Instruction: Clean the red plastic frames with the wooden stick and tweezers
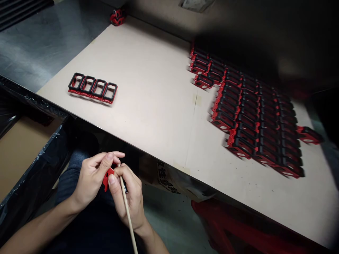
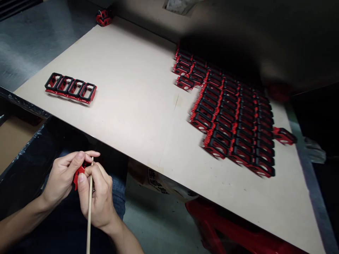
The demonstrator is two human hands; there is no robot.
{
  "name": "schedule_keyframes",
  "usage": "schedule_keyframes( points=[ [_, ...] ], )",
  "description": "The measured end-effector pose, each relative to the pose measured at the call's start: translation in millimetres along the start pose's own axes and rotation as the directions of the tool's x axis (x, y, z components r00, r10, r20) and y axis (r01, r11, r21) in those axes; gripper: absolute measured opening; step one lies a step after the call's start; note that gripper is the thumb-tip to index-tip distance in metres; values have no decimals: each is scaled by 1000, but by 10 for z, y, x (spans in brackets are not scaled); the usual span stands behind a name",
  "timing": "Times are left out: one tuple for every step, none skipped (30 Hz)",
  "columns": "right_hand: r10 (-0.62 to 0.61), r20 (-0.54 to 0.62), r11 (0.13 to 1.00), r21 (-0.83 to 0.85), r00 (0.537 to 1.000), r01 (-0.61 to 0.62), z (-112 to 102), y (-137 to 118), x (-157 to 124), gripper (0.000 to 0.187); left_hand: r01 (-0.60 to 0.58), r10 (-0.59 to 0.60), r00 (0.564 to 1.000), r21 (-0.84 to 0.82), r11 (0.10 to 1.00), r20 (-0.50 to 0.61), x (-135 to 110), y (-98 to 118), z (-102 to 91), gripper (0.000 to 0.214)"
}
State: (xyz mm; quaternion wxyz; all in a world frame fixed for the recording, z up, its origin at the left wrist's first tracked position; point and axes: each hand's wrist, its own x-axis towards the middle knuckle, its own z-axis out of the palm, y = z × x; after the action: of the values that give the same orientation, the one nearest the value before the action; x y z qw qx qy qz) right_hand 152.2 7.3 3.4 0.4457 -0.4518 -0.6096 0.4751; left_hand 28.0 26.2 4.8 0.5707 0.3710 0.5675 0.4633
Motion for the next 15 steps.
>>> schedule_keyframes(
  points=[
    [9,2,1000,1,1000,-9,-4,6,0,20,25,-25,1000,-12,1000,5,6,2,-3,49],
    [20,3,1000,6,1000,-21,-11,11,1,20,47,-47,999,-19,999,14,7,5,-13,51],
    [35,8,999,17,999,-35,-20,18,3,21,63,-63,998,-19,998,30,3,9,-32,52],
    [54,11,998,30,998,-55,-30,25,6,22,71,-70,996,-11,997,52,-5,14,-57,50],
    [77,16,996,48,997,-77,-39,32,9,23,70,-70,994,1,998,79,-18,20,-88,47],
    [95,22,993,68,995,-96,-47,40,11,23,65,-66,992,11,998,111,-34,26,-122,43],
    [111,29,990,87,993,-113,-53,47,13,23,60,-62,988,16,998,144,-50,32,-155,39],
    [124,36,986,104,992,-127,-57,53,13,23,58,-60,983,17,998,175,-64,39,-184,38],
    [134,45,983,120,990,-139,-60,58,13,24,59,-60,979,12,998,194,-76,44,-204,37],
    [140,52,981,132,989,-146,-60,61,11,24,61,-60,978,3,998,201,-83,47,-216,34],
    [139,57,980,134,989,-145,-59,63,9,25,61,-59,979,-8,998,195,-85,47,-217,30],
    [133,55,982,126,990,-139,-57,64,6,25,59,-54,982,-21,998,181,-83,42,-208,26],
    [124,51,985,113,991,-129,-54,64,2,24,54,-48,986,-32,998,161,-76,33,-192,24],
    [111,47,989,97,993,-116,-49,64,-2,24,48,-41,989,-42,998,140,-66,20,-170,24],
    [97,42,992,81,994,-100,-44,65,-6,23,43,-37,992,-50,998,118,-54,6,-147,27]
  ],
)
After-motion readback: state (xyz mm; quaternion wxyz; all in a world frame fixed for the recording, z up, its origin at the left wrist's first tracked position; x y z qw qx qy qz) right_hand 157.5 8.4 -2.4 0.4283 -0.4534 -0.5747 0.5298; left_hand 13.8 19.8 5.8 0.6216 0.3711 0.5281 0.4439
